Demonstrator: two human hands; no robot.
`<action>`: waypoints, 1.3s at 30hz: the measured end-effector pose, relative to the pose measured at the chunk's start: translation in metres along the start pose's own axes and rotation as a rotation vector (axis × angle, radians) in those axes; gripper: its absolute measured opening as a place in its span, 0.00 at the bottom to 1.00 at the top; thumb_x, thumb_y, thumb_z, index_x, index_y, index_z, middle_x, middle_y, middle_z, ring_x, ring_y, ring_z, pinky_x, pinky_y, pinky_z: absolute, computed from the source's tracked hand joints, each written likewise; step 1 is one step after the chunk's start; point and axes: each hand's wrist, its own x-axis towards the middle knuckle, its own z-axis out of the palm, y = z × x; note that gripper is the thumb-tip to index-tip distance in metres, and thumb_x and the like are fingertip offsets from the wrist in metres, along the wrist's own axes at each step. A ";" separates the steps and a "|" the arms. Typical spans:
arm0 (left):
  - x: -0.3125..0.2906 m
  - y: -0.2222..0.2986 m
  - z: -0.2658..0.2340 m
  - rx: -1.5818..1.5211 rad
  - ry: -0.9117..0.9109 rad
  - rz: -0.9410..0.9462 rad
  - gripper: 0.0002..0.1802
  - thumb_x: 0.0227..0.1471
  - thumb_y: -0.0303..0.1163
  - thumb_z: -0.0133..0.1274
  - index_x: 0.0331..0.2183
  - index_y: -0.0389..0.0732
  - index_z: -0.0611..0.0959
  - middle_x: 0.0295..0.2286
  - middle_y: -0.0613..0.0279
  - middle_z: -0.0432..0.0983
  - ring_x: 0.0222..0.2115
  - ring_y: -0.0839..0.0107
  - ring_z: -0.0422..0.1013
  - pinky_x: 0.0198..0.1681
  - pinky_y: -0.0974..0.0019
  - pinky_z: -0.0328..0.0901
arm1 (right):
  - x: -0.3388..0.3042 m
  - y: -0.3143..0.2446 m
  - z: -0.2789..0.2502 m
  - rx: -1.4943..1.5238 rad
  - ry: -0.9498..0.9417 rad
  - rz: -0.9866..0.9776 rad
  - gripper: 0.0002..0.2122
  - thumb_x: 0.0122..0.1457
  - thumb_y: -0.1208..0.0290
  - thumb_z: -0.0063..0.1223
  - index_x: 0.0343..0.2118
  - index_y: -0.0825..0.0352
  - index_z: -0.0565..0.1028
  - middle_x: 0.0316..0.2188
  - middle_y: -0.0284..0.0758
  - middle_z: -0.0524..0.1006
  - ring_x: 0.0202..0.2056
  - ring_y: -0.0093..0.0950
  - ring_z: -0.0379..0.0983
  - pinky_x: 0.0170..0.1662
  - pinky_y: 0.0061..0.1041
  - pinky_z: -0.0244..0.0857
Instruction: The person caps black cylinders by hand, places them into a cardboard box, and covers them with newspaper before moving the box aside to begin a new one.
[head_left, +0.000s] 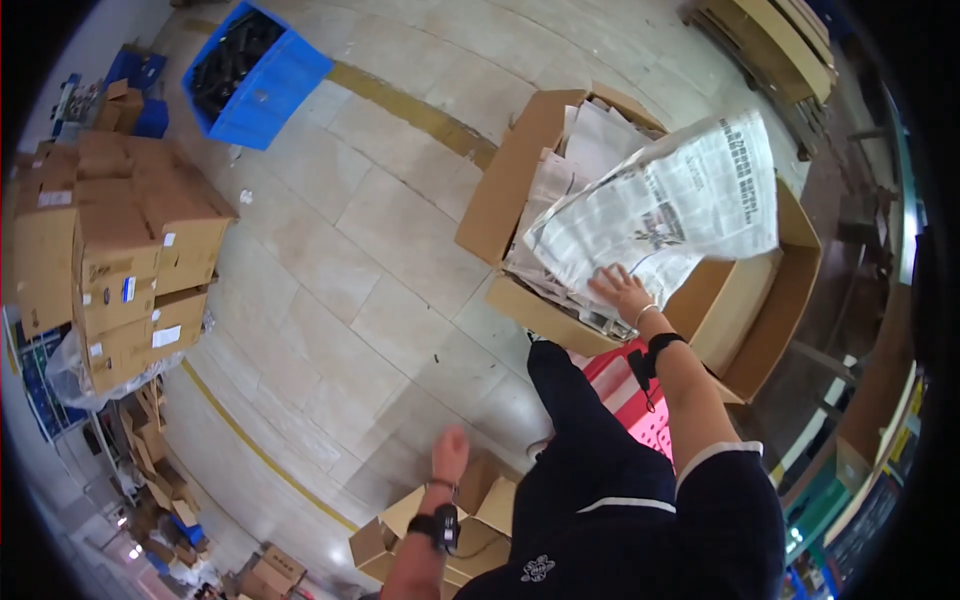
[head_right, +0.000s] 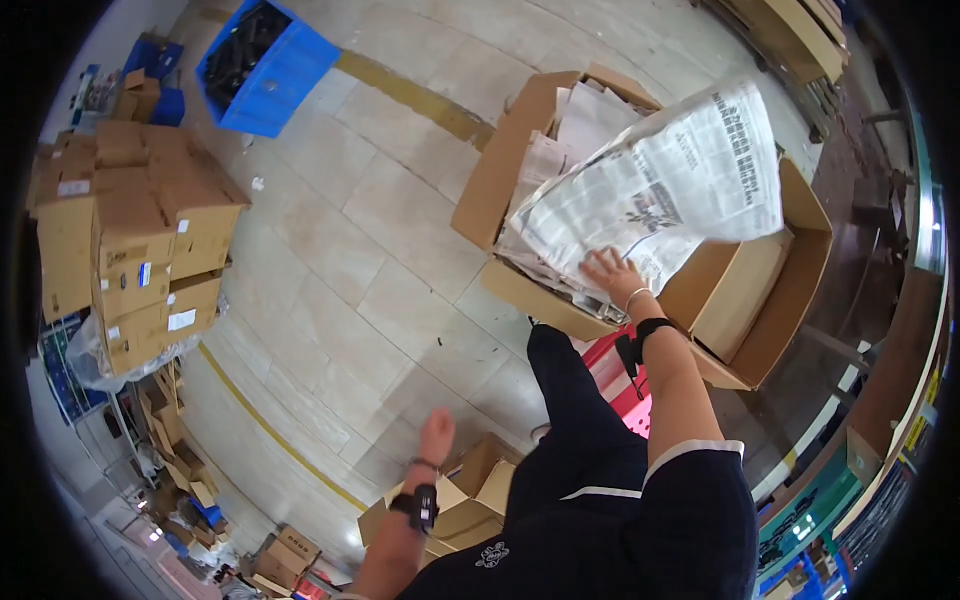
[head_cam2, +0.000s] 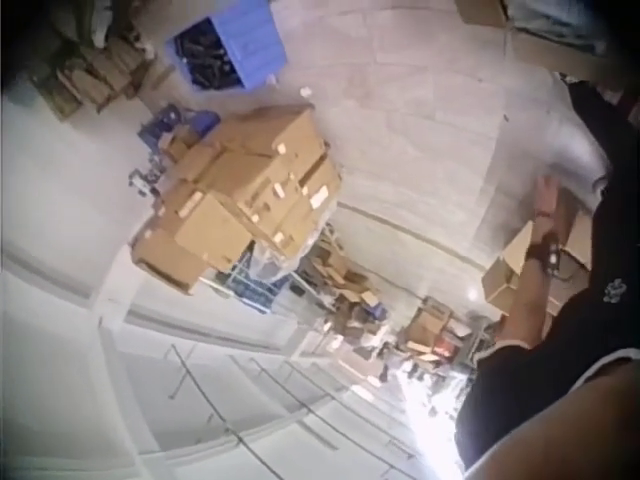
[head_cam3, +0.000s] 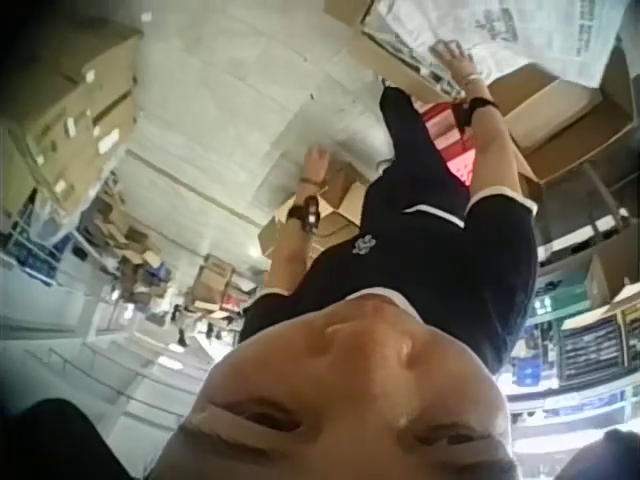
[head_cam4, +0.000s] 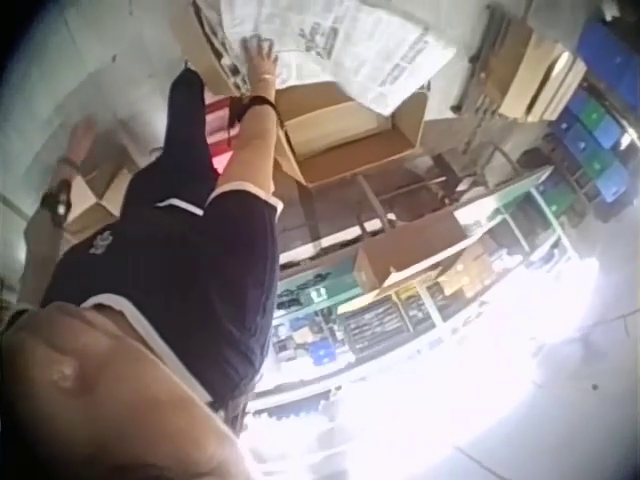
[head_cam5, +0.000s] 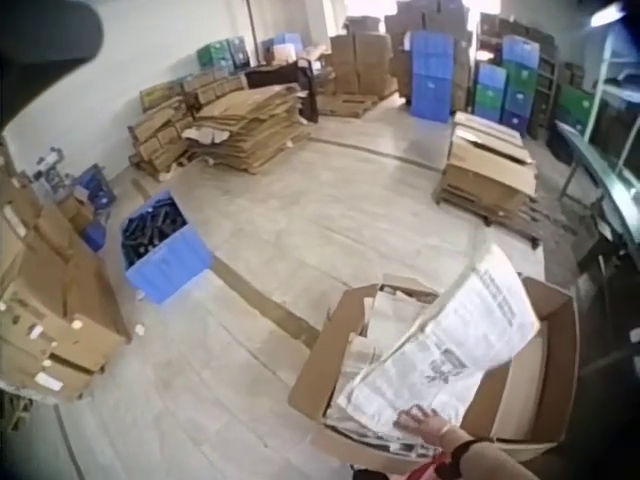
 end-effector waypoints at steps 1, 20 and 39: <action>0.043 0.037 0.006 0.008 -0.016 0.129 0.12 0.47 0.29 0.53 0.36 0.38 0.75 0.30 0.49 0.74 0.33 0.51 0.71 0.37 0.57 0.67 | 0.001 0.009 0.009 0.016 -0.021 0.018 0.32 0.57 0.75 0.39 0.63 0.39 0.47 0.65 0.32 0.45 0.65 0.44 0.38 0.61 0.50 0.46; 0.356 0.236 0.173 0.981 -0.429 0.907 0.33 0.50 0.42 0.51 0.58 0.68 0.61 0.62 0.68 0.43 0.64 0.60 0.34 0.62 0.45 0.31 | 0.033 0.001 0.020 0.238 0.016 -0.047 0.27 0.55 0.56 0.48 0.59 0.52 0.60 0.63 0.39 0.51 0.64 0.40 0.43 0.59 0.51 0.47; 0.472 0.196 0.233 0.918 -0.627 0.876 0.49 0.26 0.60 0.63 0.56 0.75 0.64 0.63 0.68 0.36 0.63 0.51 0.28 0.60 0.36 0.26 | 0.333 0.127 -0.045 0.191 0.158 0.537 0.43 0.40 0.33 0.54 0.61 0.27 0.47 0.66 0.36 0.33 0.64 0.53 0.26 0.57 0.61 0.43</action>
